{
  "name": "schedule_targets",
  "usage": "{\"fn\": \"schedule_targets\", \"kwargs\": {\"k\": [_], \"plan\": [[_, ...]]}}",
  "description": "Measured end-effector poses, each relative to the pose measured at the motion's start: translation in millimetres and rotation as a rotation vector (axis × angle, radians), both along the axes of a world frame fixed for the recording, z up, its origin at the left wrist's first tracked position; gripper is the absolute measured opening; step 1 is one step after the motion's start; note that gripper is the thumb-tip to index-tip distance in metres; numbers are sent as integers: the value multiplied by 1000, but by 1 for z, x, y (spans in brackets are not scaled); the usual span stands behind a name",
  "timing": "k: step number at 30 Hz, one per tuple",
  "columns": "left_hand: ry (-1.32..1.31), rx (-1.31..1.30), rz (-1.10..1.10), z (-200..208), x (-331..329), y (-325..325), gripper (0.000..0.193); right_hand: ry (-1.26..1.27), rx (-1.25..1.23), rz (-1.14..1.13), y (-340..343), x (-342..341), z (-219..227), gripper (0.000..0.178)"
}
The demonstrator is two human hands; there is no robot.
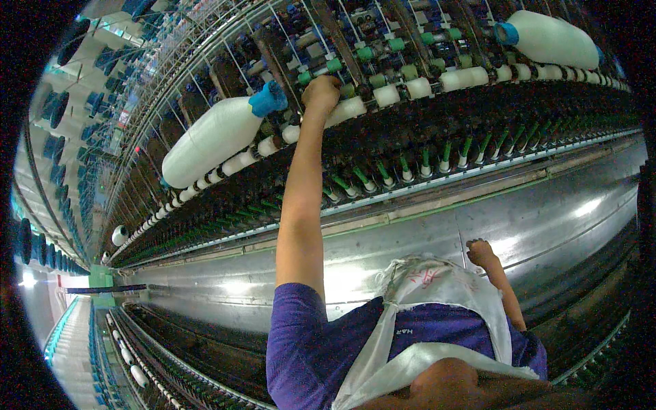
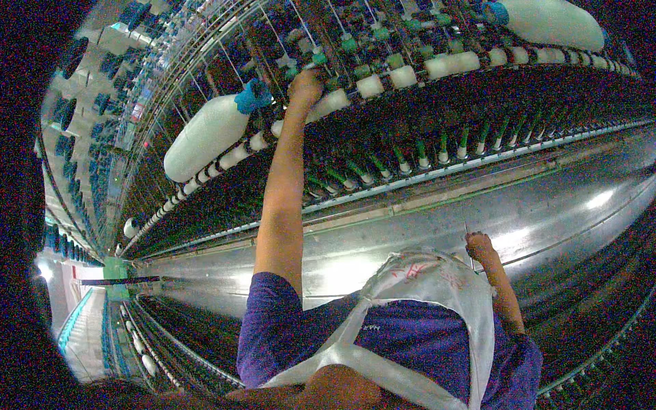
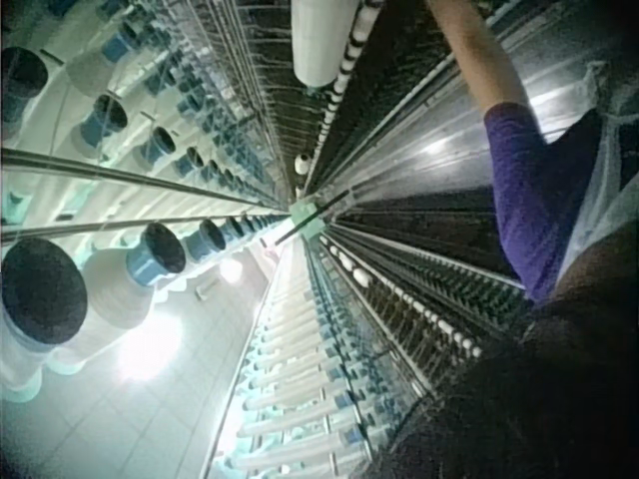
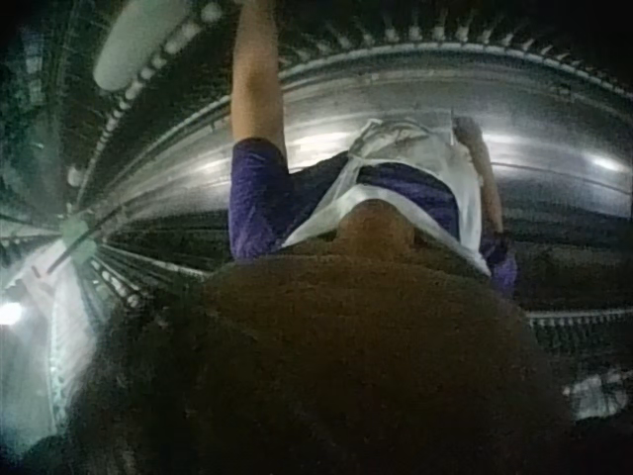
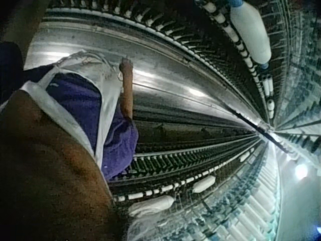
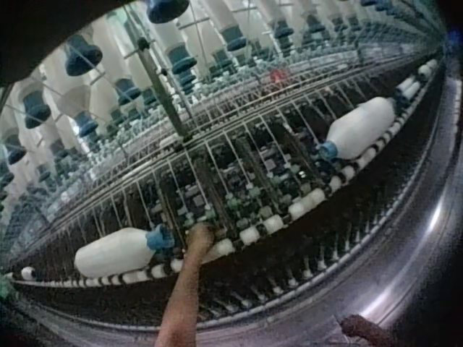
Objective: The person uses a green-handled tool to adjust components on a spinning textile machine, then handles white thread and spools to guide and secure the thread through the machine's rollers and guides. The person repeatedly manipulates the thread and machine parts to maintain operation.
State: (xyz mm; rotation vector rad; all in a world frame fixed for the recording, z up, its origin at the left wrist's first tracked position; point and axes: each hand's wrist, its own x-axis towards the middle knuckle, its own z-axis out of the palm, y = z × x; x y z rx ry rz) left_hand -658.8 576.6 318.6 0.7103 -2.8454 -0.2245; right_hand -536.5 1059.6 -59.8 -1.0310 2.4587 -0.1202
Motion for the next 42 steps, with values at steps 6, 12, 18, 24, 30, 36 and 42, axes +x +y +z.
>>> {"fn": "schedule_targets", "kwargs": {"k": [6, 12, 18, 24, 30, 36, 42], "plan": [[-115, 9, -69, -3, -1, -8, 35, -50, -23, -26, -17, -5, 18, 20], [-35, 31, -184, -19, -1, -27, 31, -42, 11, -10, 6, 10, -1, 21], [6, 110, -372, -17, -9, -35, 39, -135, 58, -105, 6, 20, -2, 18], [-98, -73, -270, -19, -16, -29, 39, -120, 109, -174, 0, 26, 3, 17], [-142, -145, -346, -49, -40, -75, 26, -109, 26, -245, 14, 42, 2, 16], [344, 163, -832, -80, -76, -138, 13, -139, -59, -271, 30, 50, -7, 19], [-70, -19, -405, -61, -57, -99, 40, -147, -3, -259, 35, 53, -15, 20]]}}
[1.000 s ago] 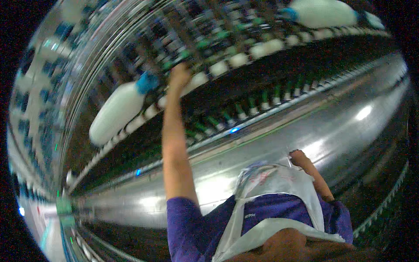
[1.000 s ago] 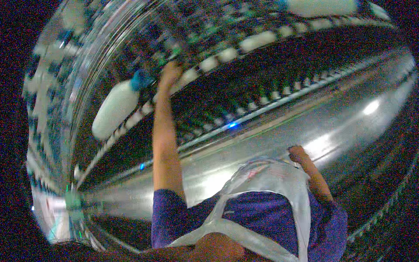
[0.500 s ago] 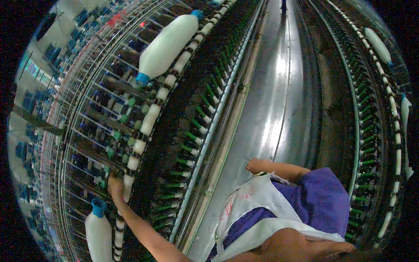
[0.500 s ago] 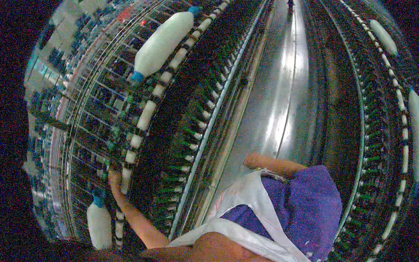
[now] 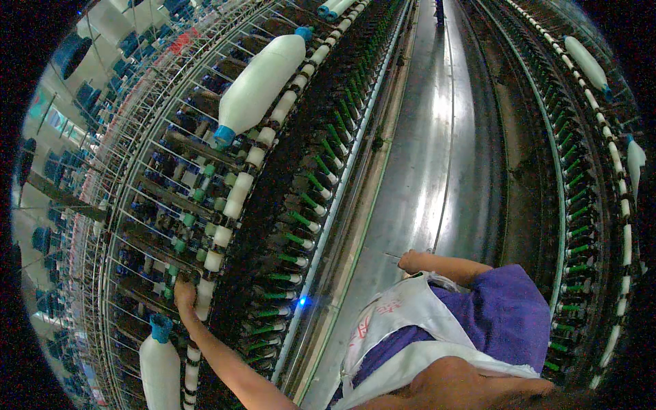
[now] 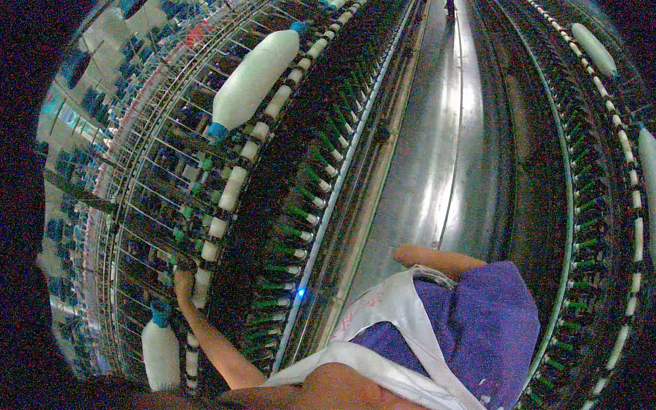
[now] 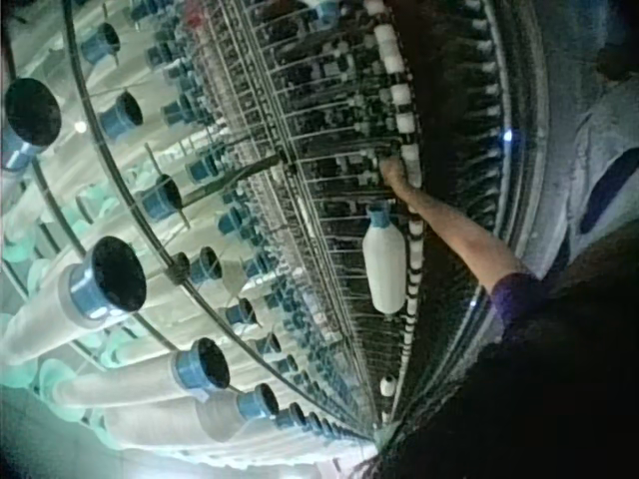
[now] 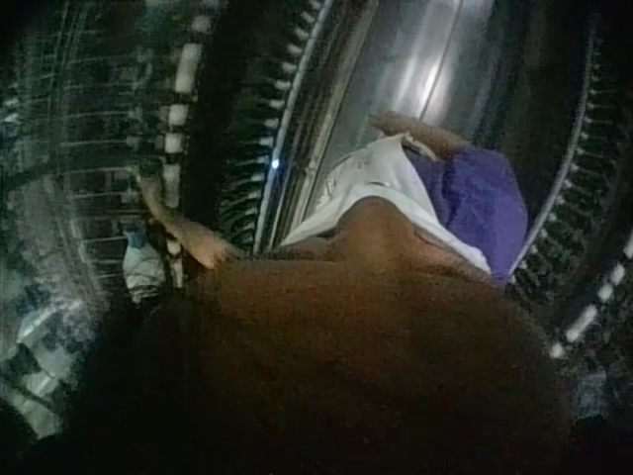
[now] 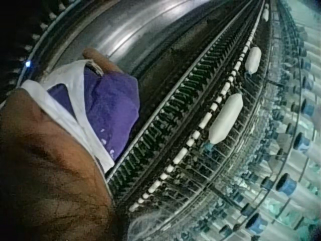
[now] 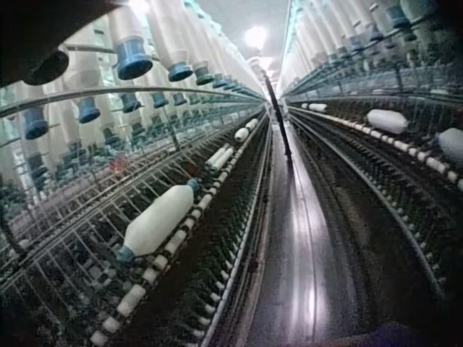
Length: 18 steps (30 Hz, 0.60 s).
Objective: The person uses a green-handled tool to adjust components on a spinning textile machine, then handles white thread and spools to guide and secure the thread through the machine's rollers and guides. The person repeatedly manipulates the thread and machine parts to maintain operation.
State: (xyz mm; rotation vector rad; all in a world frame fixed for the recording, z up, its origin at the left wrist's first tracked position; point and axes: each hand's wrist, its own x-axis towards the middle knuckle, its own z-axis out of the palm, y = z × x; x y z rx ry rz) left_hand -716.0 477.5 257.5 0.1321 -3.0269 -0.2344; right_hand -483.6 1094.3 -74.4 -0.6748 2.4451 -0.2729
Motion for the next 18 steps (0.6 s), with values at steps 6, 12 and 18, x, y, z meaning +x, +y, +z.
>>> {"fn": "schedule_targets", "kwargs": {"k": [6, 12, 18], "plan": [[-144, -82, 134, 5, -3, 2, 33, 27, 21, 16, -7, -2, 2, 22], [55, 103, -95, 25, 26, 25, 40, 26, 31, 58, -6, -8, 0, 20], [-162, -26, 254, 56, 47, 74, 23, -13, 47, 40, 3, 2, -6, 15]]}}
